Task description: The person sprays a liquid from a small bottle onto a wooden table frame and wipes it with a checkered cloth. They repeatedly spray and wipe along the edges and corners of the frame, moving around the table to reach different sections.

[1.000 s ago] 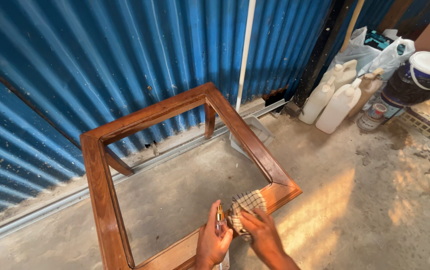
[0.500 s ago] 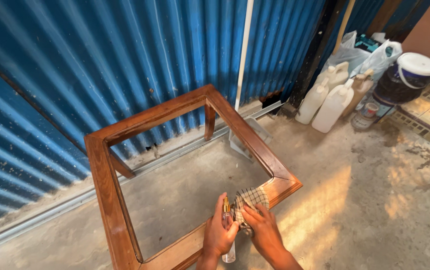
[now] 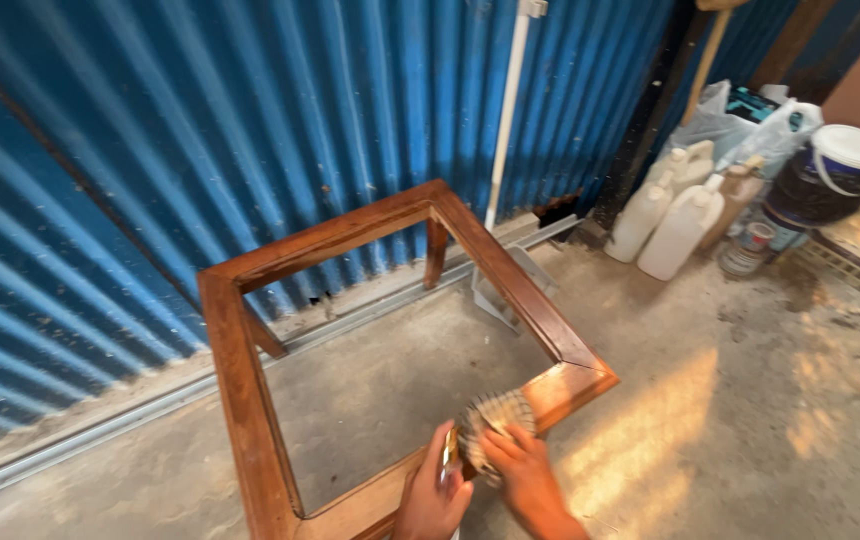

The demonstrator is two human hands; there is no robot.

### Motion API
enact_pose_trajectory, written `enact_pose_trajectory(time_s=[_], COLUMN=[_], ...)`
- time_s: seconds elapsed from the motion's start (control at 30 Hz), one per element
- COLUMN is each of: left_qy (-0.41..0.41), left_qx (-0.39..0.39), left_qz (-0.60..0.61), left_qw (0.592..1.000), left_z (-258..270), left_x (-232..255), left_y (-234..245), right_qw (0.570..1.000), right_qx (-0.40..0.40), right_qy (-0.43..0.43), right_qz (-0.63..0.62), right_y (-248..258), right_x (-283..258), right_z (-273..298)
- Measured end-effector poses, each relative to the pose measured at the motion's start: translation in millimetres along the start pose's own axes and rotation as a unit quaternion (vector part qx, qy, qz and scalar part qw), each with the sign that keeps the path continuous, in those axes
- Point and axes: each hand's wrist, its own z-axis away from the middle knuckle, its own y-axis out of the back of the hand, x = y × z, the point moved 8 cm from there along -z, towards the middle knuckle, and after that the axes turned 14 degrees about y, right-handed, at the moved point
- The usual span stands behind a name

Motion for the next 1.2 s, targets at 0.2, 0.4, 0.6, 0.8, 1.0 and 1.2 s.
enact_pose_trajectory(time_s=[0.2, 0.4, 0.6, 0.8, 1.0, 1.2], left_qy=[0.068, -0.007, 0.063, 0.052, 0.082, 0.059], left_qx=[0.055, 0.096, 0.094, 0.105, 0.115, 0.119], left_qz=[-0.075, -0.084, -0.070, -0.077, -0.103, -0.094], left_qw=[0.993, 0.992, 0.991, 0.990, 0.985, 0.987], left_z=[18.6, 31.2, 38.8, 55.1, 62.7, 64.0], left_x=[-76.6, -75.6, -54.2, -25.9, -13.5, -9.4], left_y=[69.8, 96.2, 94.9, 94.7, 92.3, 95.7], right_qw=[0.989, 0.992, 0.999, 0.994, 0.994, 0.993], right_qx=[-0.033, -0.056, -0.011, 0.040, -0.096, -0.037], right_qy=[-0.145, -0.101, -0.027, -0.085, -0.026, -0.108], right_qz=[0.014, -0.059, 0.027, 0.047, -0.052, 0.030], right_y=[33.0, 14.4, 30.2, 35.8, 18.7, 42.3], right_x=[47.5, -16.1, -4.6, 0.4, -55.5, -5.2], right_z=[0.6, -22.9, 1.7, -28.1, -21.0, -11.5])
